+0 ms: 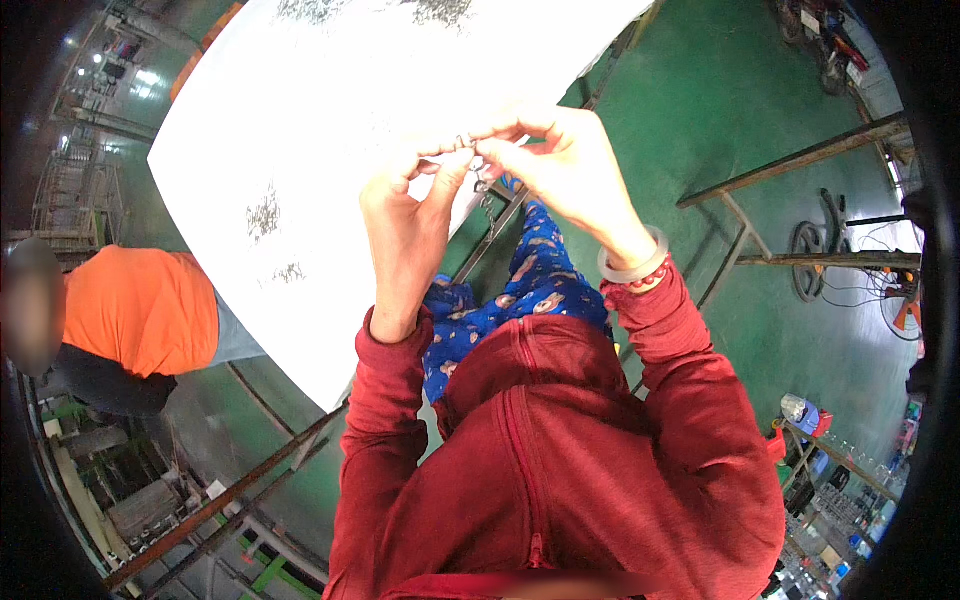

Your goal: The person repeatedly picks up small metal paperclips from a white board and links them together by hand to form a chain. The person occasionally lifts the growing chain to check its length before continuing to add more clips.

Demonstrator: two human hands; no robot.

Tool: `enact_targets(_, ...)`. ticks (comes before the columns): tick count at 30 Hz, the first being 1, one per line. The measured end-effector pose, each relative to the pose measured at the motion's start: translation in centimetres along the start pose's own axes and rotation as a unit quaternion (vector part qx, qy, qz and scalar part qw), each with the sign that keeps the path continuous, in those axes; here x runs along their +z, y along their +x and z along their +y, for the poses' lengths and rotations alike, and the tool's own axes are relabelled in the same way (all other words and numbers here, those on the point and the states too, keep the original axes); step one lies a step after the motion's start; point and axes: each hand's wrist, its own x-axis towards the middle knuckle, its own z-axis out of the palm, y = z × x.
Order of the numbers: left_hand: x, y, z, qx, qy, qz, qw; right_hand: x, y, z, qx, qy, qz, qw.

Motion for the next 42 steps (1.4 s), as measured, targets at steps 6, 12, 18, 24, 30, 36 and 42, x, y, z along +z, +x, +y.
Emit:
enact_targets(6, 2.4, 2.5, 2.2, 0.059, -0.113, 0.056, 0.99, -1.0, 0.2, -2.3, -0.081, -0.042, 0.051, 0.995)
enact_targets(12, 1.5, 6.4, 7.3, 0.136, -0.2, -0.05, 0.969, -5.6, -1.0, -8.1, -0.309, -0.289, 0.088, 0.902)
enact_targets(18, 1.5, 9.8, 14.6, 0.095, -0.268, -0.217, 0.934, -9.8, -1.4, -13.0, -0.387, -0.022, 0.097, 0.917)
enact_targets(24, 3.9, 12.8, 20.5, 0.164, -0.338, -0.374, 0.848, -13.1, -3.2, -16.8, -0.419, -0.028, 0.086, 0.903)
enact_targets(30, 7.9, 12.3, 25.1, 0.146, -0.407, -0.415, 0.801, -14.9, -8.0, -18.9, -0.398, 0.085, 0.135, 0.903)
enact_targets(36, 12.2, 12.0, 30.1, 0.092, -0.444, -0.54, 0.709, -17.5, -12.9, -22.7, -0.429, 0.057, 0.138, 0.891)
enact_targets(42, 15.2, 9.0, 29.9, 0.119, -0.471, -0.526, 0.697, -17.9, -20.4, -26.1, -0.379, -0.046, 0.277, 0.882)
